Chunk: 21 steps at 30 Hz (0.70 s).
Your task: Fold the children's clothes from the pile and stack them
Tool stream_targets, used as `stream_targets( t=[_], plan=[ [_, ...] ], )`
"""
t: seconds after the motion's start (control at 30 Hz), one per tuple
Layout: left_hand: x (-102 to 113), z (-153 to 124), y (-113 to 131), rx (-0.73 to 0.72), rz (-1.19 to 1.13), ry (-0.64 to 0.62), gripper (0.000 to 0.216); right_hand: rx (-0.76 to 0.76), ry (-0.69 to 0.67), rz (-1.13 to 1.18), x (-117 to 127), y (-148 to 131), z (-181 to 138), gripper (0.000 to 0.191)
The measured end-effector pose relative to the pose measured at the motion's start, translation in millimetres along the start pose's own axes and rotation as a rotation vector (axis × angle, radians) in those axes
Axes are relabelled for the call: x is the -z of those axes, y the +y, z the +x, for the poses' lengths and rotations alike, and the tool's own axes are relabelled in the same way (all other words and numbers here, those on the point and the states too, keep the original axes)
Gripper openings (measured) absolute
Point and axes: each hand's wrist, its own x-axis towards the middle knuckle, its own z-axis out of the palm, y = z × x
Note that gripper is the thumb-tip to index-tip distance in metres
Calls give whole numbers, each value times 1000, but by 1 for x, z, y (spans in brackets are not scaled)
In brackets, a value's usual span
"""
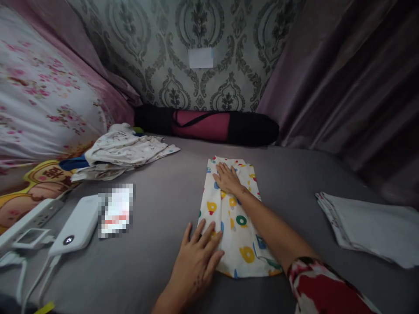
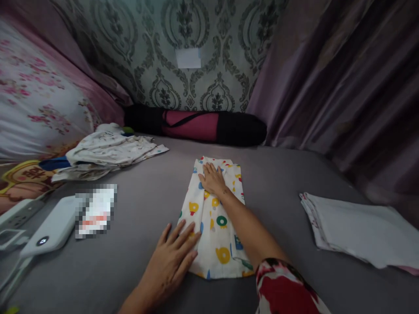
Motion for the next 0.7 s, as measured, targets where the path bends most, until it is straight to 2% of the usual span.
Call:
stream_targets(
  t=[0.07,0.13,0.23,0.3,0.43,0.53,0.7],
  plan=[
    [2,-2,1,113,-168,34,42,-4,-36,53,7,-1,-3,63],
    [6,-5,1,296,-357,148,44,8,-19,82,14,-8,-13,62],
    [10,-7,0,601,-600,341,52,48,26,78,17,-35,-39,63],
    [11,-8,-1,713,-708,432,55,61,20,73,11,-59,-61,66],
    [7,-8,-5,747,-834,529,59,55,68,24,-15,-95,-95,70],
    [5,-8,-7,761,-858,545,60,62,110,12,-27,-103,-103,71],
    [3,-9,-10,754,-884,559,63,87,86,62,-15,-106,-118,69]
  ],
)
